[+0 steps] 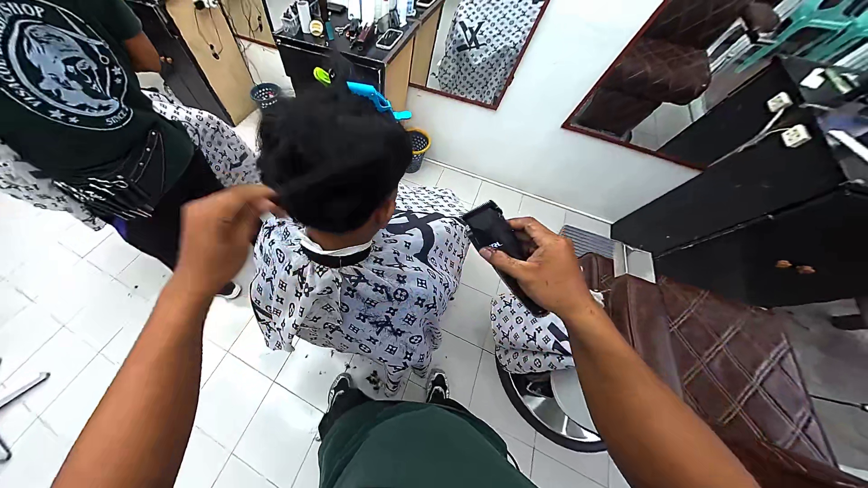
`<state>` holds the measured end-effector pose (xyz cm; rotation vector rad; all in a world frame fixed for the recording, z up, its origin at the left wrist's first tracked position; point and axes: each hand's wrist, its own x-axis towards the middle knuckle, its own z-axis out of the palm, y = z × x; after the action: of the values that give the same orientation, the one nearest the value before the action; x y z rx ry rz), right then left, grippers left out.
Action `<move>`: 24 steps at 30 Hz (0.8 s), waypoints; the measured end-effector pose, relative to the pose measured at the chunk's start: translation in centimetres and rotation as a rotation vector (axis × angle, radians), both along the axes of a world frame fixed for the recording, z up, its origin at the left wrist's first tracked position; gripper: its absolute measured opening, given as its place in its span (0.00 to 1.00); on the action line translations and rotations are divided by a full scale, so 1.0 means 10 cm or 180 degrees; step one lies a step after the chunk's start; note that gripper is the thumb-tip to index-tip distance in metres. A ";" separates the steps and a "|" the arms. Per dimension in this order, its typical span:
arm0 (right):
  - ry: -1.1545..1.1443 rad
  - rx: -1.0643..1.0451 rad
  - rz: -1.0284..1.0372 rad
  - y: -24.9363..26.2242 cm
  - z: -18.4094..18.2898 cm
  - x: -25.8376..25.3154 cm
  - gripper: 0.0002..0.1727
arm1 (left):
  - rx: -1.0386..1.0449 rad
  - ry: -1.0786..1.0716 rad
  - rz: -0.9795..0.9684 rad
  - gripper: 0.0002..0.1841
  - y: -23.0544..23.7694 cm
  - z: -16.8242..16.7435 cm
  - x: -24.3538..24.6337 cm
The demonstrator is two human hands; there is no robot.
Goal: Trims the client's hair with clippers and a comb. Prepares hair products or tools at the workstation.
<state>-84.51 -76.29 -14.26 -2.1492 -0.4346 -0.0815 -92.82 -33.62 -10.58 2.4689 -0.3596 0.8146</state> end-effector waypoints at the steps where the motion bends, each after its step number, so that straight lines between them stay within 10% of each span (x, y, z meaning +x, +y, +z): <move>1: -0.0025 0.0004 -0.0101 0.05 0.00 -0.08 0.24 | 0.0361 0.0194 -0.0290 0.13 0.01 -0.08 0.02; 5: -0.0138 -0.0014 -0.0535 0.31 0.06 -0.39 0.26 | 0.0927 0.0255 -0.1331 0.12 0.16 -0.62 0.03; 13: -0.0428 -0.0285 -0.1154 1.09 0.18 -0.95 0.26 | -0.0849 0.0466 -0.1081 0.10 0.44 -1.18 0.16; 20: -0.0481 -0.0943 -0.0994 1.50 0.32 -1.20 0.28 | -0.1147 -0.0232 -0.1164 0.12 0.51 -0.73 0.25; 24: -0.0806 -0.1241 -0.0965 1.67 0.36 -1.26 0.28 | -0.0094 -0.1360 -0.1265 0.06 0.63 -0.51 0.24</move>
<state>-97.11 -59.63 -10.63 -2.5901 -0.2800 -0.4781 -90.41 -27.28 -15.68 2.0766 -0.9462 1.1497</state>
